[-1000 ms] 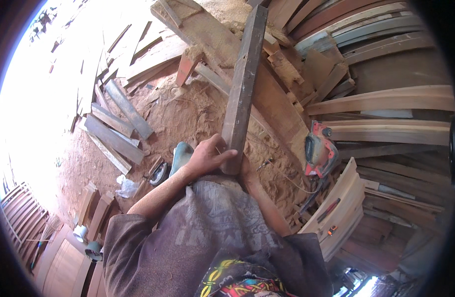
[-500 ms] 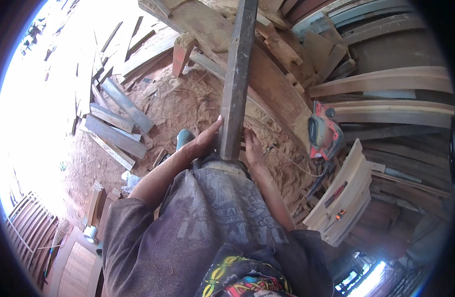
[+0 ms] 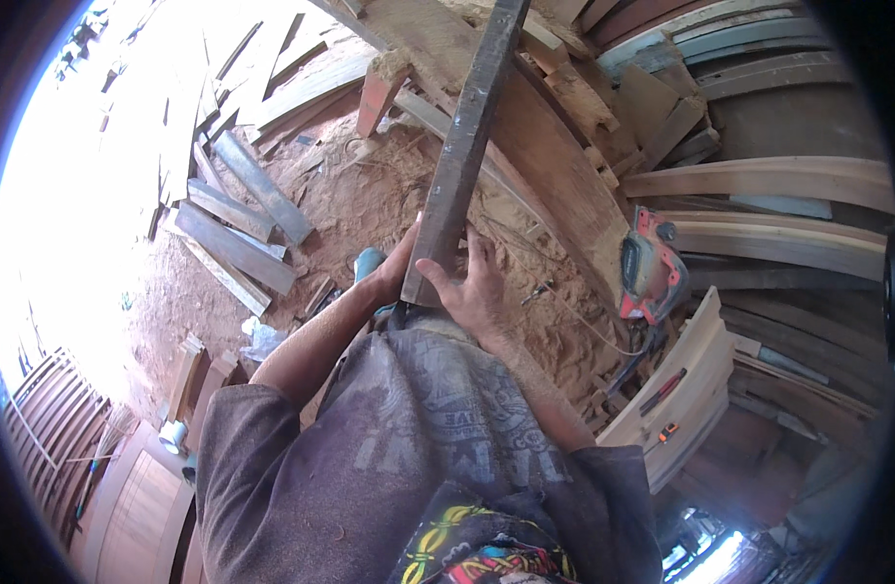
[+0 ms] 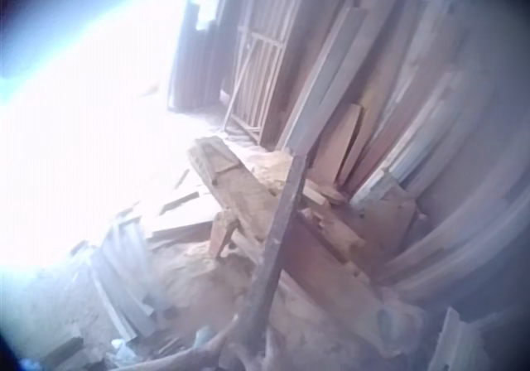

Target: The person removes nails from a wooden plank using pliers, then uses a hand plane to smooth the surface of the plank. The person flips the plank and continues planing the other side.

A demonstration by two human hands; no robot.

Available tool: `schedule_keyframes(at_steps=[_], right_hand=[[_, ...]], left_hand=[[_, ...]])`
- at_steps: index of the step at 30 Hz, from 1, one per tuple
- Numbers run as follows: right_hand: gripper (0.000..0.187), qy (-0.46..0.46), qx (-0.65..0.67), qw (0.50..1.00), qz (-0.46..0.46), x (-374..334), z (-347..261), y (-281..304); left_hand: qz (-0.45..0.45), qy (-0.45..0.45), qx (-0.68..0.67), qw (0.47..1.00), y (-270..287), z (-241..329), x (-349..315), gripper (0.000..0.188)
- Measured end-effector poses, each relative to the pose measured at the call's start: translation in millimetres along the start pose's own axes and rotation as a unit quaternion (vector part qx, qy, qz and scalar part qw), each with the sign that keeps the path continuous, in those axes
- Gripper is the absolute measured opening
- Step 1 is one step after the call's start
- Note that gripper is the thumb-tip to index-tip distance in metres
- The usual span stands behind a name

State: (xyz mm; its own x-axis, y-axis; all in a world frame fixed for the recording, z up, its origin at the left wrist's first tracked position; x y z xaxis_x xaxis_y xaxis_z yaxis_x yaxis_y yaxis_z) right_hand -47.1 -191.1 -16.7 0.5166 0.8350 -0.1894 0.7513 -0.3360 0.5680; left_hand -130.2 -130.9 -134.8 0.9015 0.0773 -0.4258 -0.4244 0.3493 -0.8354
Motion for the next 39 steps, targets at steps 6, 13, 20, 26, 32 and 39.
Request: schedule_keyframes(at_steps=[6,13,20,26,32,39], right_hand=[[0.101,-0.004,-0.027,0.999,-0.020,5.7,-2.1,-5.3],[0.094,-0.084,0.141,0.985,-0.054,3.0,15.2,3.4],[0.087,-0.148,0.263,0.949,-0.095,-7.6,41.2,10.5],[0.071,-0.186,0.240,0.951,-0.064,-1.6,35.0,17.3],[0.067,-0.257,0.260,0.931,0.004,14.6,86.2,26.2],[0.077,-0.268,0.291,0.918,-0.028,-2.7,116.2,46.3]], left_hand=[[0.012,-0.120,0.179,0.977,6.4,8.6,-2.5,0.070],[0.052,-0.076,0.071,0.993,5.6,-5.0,9.1,0.079],[0.273,-0.020,0.326,0.905,28.3,-11.9,7.6,0.095],[0.288,-0.027,0.345,0.893,28.3,-10.3,6.0,0.098],[0.325,0.007,0.411,0.852,2.7,8.2,-6.1,0.105],[0.292,0.008,0.433,0.853,-1.8,-2.2,8.8,0.107]])
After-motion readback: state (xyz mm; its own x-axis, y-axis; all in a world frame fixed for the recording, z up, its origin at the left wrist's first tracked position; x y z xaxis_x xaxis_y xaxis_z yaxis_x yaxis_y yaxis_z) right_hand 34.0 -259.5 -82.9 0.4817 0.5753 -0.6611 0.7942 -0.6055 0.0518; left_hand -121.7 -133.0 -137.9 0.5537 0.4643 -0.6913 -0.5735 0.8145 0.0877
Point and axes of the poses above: each hand's wrist, its own x-axis towards the middle knuckle, its own y-axis out of the back of the hand, z = x × y, the point moved 7 cm from there along x, towards the middle knuckle, and after that the axes turned 5 degrees about x, right-handed, at the moved point
